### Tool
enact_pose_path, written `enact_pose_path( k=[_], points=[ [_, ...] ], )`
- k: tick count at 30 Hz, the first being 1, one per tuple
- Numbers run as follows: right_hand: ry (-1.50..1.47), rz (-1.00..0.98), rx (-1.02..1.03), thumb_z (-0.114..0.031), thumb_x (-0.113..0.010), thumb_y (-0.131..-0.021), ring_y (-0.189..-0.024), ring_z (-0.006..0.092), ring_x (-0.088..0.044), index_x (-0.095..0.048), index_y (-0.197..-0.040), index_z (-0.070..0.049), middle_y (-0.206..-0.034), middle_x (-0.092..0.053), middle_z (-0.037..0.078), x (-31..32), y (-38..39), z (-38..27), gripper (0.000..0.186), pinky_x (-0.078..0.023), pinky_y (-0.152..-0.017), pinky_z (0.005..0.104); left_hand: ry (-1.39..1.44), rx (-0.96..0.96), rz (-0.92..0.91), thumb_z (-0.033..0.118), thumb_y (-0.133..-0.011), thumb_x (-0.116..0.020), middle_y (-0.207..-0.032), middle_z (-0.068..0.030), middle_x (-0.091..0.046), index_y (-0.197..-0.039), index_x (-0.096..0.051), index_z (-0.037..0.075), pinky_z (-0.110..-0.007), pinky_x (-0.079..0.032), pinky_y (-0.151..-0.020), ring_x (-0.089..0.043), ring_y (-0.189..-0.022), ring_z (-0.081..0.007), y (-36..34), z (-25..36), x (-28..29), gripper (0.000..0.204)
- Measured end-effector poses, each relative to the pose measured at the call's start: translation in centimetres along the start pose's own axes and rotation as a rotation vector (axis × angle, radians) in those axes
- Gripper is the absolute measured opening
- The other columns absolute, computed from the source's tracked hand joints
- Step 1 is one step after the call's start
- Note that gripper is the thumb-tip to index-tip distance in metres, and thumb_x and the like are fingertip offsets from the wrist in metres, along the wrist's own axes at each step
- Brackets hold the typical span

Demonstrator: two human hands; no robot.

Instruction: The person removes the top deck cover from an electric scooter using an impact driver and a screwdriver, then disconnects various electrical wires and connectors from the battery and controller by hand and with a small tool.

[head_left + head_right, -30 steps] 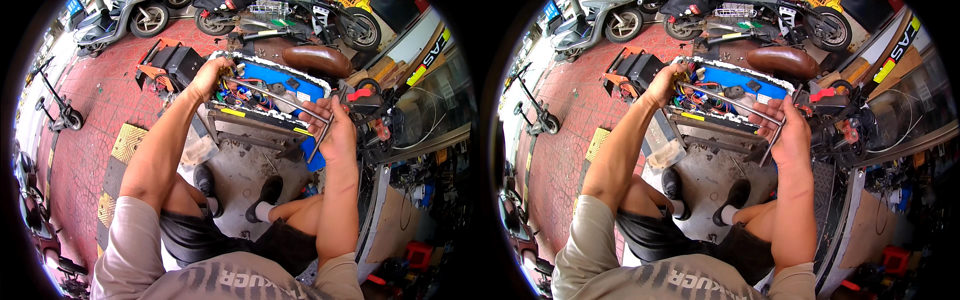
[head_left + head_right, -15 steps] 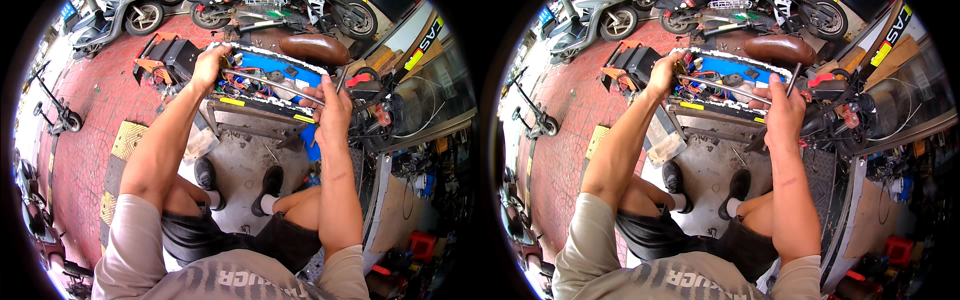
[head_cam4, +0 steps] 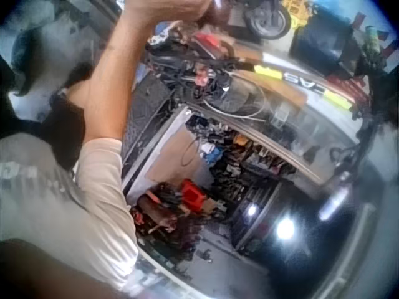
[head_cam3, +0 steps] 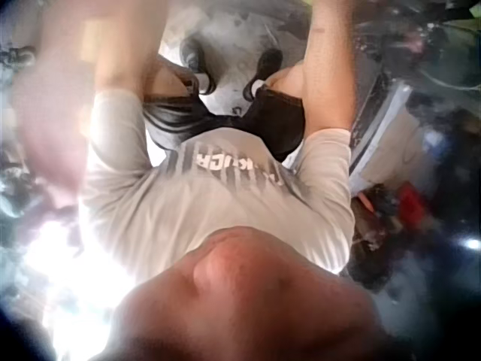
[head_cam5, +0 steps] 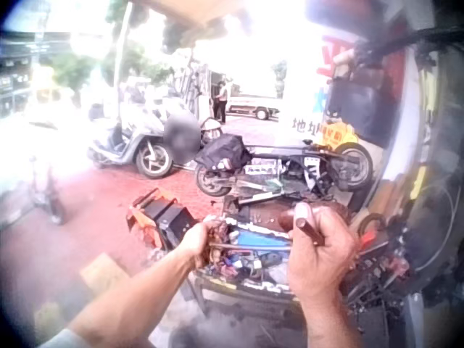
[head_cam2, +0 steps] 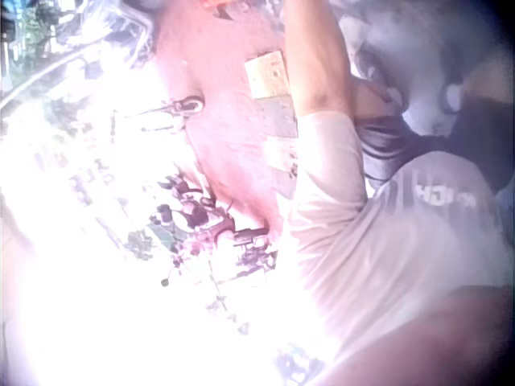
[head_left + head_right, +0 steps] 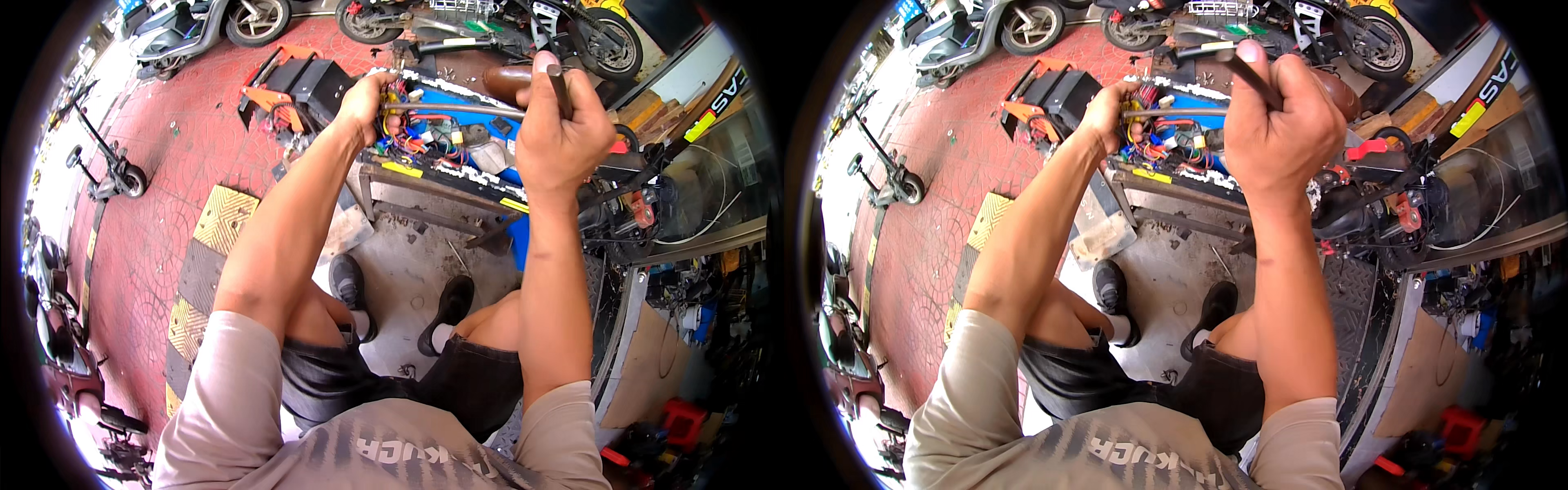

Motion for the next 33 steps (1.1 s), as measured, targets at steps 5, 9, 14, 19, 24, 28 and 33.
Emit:
enact_pose_path(
  k=[5, 9, 14, 19, 24, 28, 33],
  points=[
    [0.220, 0.188, 0.141, -0.039, -0.072, -0.096, -0.110, 0.0306, -0.056, -0.072, -0.091, -0.008, -0.110, -0.067, 0.009, -1.5, -2.5, 0.5, 0.032, -0.041, -0.097, 0.0433, 0.025, 0.059, 0.052, 0.037, -0.105, -0.051, -0.083, -0.0147, -0.067, -0.110, -0.057, 0.002, -0.039, -0.059, -0.048, -0.063, -0.056, -0.0237, -1.1, -0.1, 0.7, 0.036],
    [-0.555, 0.288, -0.355, -0.051, -0.052, -0.107, -0.133, 0.0321, -0.047, -0.053, -0.135, -0.001, -0.142, -0.049, 0.020, -6.4, -2.0, 6.8, 0.057, -0.036, -0.113, 0.0476, 0.055, 0.122, 0.013, 0.036, -0.108, -0.045, -0.087, -0.0167, -0.068, -0.108, -0.058, 0.002, -0.042, -0.062, -0.049, -0.070, -0.062, -0.0278, -1.8, -0.5, 0.6, 0.037],
    [-1.247, 0.350, -0.962, -0.049, -0.043, -0.111, -0.104, 0.0326, -0.069, -0.044, -0.138, -0.001, -0.115, -0.067, 0.018, -13.5, 3.6, 11.4, 0.055, -0.053, -0.098, 0.0464, 0.118, 0.153, -0.018, 0.038, -0.110, -0.041, -0.084, -0.0193, -0.070, -0.110, -0.059, -0.001, -0.039, -0.062, -0.048, -0.070, -0.060, -0.0270, -1.6, -0.9, 1.0, 0.042],
    [-0.420, -0.095, -0.690, -0.044, -0.067, -0.102, -0.054, 0.0147, -0.055, -0.064, -0.075, -0.004, -0.062, -0.062, 0.004, -11.5, 3.9, 11.9, 0.048, -0.045, -0.054, 0.0339, 0.064, 0.120, 0.008, 0.037, -0.110, -0.043, -0.089, -0.0190, -0.068, -0.124, -0.054, -0.001, -0.038, -0.063, -0.049, -0.070, -0.062, -0.0264, -0.8, -0.3, 0.4, 0.042],
    [-0.135, -0.404, -0.548, -0.045, -0.074, -0.096, -0.050, 0.0124, -0.045, -0.059, -0.060, 0.000, -0.050, -0.051, 0.003, -10.2, 4.4, 11.3, 0.060, -0.039, -0.051, 0.0380, 0.092, 0.114, 0.014, 0.039, -0.110, -0.044, -0.088, -0.0188, -0.067, -0.116, -0.054, -0.001, -0.037, -0.063, -0.052, -0.070, -0.063, -0.0265, -0.7, -0.5, 1.2, 0.042],
    [-0.374, -0.416, -0.696, -0.033, -0.076, -0.096, -0.051, 0.0073, -0.048, -0.061, -0.063, -0.001, -0.054, -0.055, 0.001, -10.6, 6.1, 11.6, 0.048, -0.038, -0.050, 0.0302, 0.087, 0.104, -0.006, 0.039, -0.110, -0.043, -0.089, -0.0182, -0.068, -0.113, -0.055, 0.000, -0.036, -0.063, -0.053, -0.071, -0.064, -0.0269, -0.7, -0.3, 0.8, 0.041],
    [-0.677, -0.360, -0.851, -0.015, -0.070, -0.096, -0.074, 0.0123, -0.062, -0.068, -0.098, 0.001, -0.085, -0.070, 0.008, -10.1, 7.6, 11.2, 0.016, -0.051, -0.066, 0.0292, 0.105, 0.094, 0.000, 0.038, -0.110, -0.044, -0.091, -0.0194, -0.069, -0.117, -0.055, -0.001, -0.038, -0.064, -0.051, -0.072, -0.065, -0.0279, -0.1, 0.2, 0.5, 0.040]
  ],
)
Point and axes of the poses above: each hand's wrist, its own y-axis away from the middle knuckle, its own x-axis out of the back of the hand, z = x × y, the point moved 10 cm from there along -y, towards the middle knuckle
